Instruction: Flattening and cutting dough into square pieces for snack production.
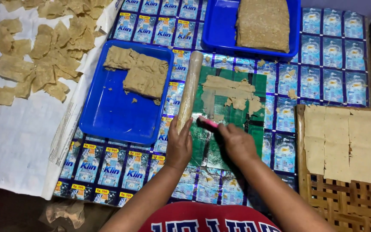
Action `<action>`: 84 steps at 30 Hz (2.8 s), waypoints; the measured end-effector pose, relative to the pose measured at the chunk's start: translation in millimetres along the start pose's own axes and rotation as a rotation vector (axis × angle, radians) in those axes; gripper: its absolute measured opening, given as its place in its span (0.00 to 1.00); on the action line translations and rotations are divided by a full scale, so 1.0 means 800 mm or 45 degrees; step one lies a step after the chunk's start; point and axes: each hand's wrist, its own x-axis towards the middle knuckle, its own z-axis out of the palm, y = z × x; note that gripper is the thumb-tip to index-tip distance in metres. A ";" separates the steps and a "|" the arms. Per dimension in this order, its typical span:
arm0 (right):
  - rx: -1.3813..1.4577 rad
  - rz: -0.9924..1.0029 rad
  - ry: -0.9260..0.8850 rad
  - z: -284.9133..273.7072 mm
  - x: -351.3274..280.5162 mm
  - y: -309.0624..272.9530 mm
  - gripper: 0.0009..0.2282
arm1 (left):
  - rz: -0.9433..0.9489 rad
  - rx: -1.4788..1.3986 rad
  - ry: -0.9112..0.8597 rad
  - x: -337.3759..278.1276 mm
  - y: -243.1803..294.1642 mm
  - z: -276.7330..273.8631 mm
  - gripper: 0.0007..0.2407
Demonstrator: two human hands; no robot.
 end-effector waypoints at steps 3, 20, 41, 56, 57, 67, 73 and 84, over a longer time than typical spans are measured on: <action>-0.131 -0.003 0.105 0.051 0.020 0.008 0.18 | 0.022 0.005 0.015 0.001 -0.005 0.002 0.20; 1.457 0.730 0.030 -0.023 0.051 0.022 0.11 | 0.003 0.194 -0.095 0.011 0.008 -0.008 0.22; 0.845 0.961 0.105 -0.028 0.081 0.074 0.10 | -0.149 0.285 -0.202 0.175 0.037 0.118 0.25; 0.725 1.035 0.107 -0.052 0.075 0.043 0.10 | -0.150 0.205 -0.220 0.224 0.000 0.124 0.18; 0.760 1.013 0.086 -0.049 0.079 0.036 0.10 | -0.209 0.144 -0.276 0.230 -0.006 0.125 0.15; 0.366 1.020 0.055 -0.020 0.071 0.119 0.12 | -0.066 -0.166 -0.386 0.196 0.057 0.139 0.17; -0.251 0.714 0.533 -0.029 0.083 0.179 0.23 | 0.149 0.265 -0.391 0.227 0.039 0.114 0.27; 0.135 -0.213 0.203 -0.011 0.171 0.168 0.10 | 0.385 0.042 -0.595 0.241 0.030 0.105 0.26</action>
